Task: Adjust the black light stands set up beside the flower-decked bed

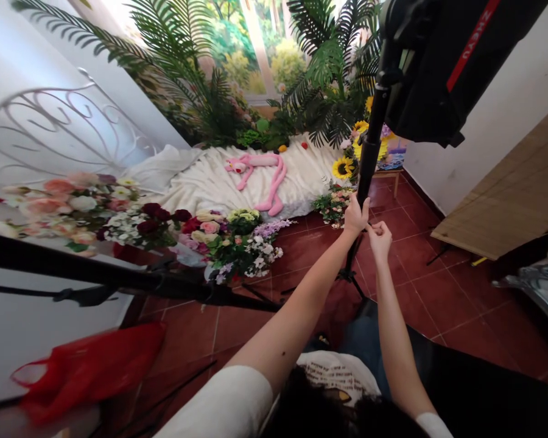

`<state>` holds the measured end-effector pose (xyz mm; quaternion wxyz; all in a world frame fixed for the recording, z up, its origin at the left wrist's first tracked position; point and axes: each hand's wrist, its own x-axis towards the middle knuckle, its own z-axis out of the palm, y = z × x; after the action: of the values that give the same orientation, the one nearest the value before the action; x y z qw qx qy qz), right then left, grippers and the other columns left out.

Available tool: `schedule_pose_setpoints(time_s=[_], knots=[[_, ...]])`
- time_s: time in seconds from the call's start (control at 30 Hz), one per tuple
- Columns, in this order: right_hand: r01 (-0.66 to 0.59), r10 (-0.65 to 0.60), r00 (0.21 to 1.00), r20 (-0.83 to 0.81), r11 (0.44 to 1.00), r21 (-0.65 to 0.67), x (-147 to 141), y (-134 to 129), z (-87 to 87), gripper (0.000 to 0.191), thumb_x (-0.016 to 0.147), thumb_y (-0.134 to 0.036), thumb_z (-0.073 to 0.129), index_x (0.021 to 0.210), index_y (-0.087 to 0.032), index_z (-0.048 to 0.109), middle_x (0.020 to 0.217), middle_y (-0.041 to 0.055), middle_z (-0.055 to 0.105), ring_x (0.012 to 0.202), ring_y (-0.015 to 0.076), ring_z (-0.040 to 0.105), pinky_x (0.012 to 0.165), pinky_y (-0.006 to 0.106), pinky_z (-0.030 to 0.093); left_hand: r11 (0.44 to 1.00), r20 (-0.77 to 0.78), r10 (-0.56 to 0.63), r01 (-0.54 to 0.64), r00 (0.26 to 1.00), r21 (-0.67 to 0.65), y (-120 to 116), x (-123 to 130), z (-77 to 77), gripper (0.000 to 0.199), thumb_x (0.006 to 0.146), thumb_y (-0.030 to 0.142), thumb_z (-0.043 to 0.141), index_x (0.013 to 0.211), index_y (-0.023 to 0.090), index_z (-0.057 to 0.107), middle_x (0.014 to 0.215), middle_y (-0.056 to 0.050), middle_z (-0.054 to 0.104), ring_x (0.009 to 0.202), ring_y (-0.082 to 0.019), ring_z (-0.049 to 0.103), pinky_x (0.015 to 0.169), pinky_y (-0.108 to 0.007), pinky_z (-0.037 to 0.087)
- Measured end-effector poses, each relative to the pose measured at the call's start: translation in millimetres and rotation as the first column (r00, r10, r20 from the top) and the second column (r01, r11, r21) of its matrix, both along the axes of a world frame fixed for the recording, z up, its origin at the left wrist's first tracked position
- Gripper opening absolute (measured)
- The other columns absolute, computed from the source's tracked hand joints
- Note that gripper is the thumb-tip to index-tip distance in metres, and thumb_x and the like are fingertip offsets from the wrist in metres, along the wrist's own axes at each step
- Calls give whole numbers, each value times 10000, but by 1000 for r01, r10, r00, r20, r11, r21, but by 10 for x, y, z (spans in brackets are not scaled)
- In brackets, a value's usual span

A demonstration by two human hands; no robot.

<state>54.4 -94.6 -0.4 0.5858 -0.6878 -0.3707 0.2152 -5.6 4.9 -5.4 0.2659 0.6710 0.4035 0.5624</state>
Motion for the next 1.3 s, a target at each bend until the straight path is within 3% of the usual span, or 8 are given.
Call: schedule_pose_setpoints(time_s=[0.1, 0.3, 0.53, 0.83, 0.93, 1.03, 1.17, 1.3], knots=[[12, -12, 1000, -22, 1000, 9, -6, 12, -21, 419, 698, -579, 685, 665, -222, 467, 528, -50, 512, 552, 122, 440, 600, 242, 341, 1000, -29, 16, -17, 999, -13, -5, -6, 2, 630, 954, 638, 345, 1345, 149, 420, 938, -121, 706, 855, -231, 713, 804, -337, 525], [-87, 87, 991, -98, 996, 3, 118, 79, -75, 465, 635, -591, 742, 631, -219, 462, 484, -67, 444, 522, 103, 380, 546, 238, 299, 999, -80, 22, -24, 997, -34, 6, -13, 14, 599, 965, 603, 361, 1322, 128, 440, 950, -142, 706, 865, -235, 719, 792, -332, 529], [-99, 104, 981, -165, 994, 39, 132, 104, -100, 502, 575, -609, 780, 621, -210, 477, 537, -40, 525, 557, 108, 442, 550, 238, 354, 997, -92, 24, -30, 996, -67, -100, -49, 119, 528, 954, 557, 449, 1306, 163, 444, 1037, -145, 697, 929, -242, 707, 823, -356, 536], [-76, 84, 950, -301, 996, 38, 115, 109, -101, 476, 509, -554, 833, 623, -201, 536, 583, -29, 579, 589, 117, 515, 578, 244, 424, 949, 41, -296, 299, 954, -100, -295, -322, 138, 491, 906, 435, 576, 1331, 206, 486, 1252, -146, 631, 1194, -194, 613, 1008, -383, 506], [-48, 52, 938, -342, 999, 19, 104, 91, -87, 469, 489, -530, 844, 630, -195, 548, 561, -50, 564, 527, 87, 459, 506, 221, 375, 892, 15, -414, 409, 910, -191, -560, -689, 106, 518, 872, 504, 590, 1292, 203, 553, 1328, -162, 606, 1231, -216, 600, 962, -364, 536], [-52, 29, 898, -440, 998, -42, 83, 67, -70, 455, 501, -496, 852, 675, -205, 549, 467, -101, 463, 417, 58, 316, 391, 206, 238, 797, -50, -538, 489, 841, -355, -939, -1263, -6, 478, 889, 569, 519, 1149, 192, 655, 1213, -132, 688, 1072, -204, 679, 973, -373, 535], [-61, 32, 847, -530, 997, -38, 50, 44, -32, 432, 533, -407, 871, 700, -208, 525, 449, -119, 443, 371, 34, 244, 339, 191, 171, 782, -71, -414, 314, 908, -539, -1443, -2189, -213, 538, 852, 657, 516, 1079, 200, 686, 1063, -88, 740, 958, -207, 704, 951, -395, 549], [-43, 41, 810, -585, 999, 10, -23, 16, -36, 462, 553, -399, 879, 701, -201, 489, 527, -84, 563, 361, 19, 312, 322, 166, 213, 689, -10, -245, 167, 969, -705, -1892, -3095, -338, 661, 685, 766, 633, 1012, 196, 709, 949, -91, 762, 857, -236, 719, 892, -429, 570]])
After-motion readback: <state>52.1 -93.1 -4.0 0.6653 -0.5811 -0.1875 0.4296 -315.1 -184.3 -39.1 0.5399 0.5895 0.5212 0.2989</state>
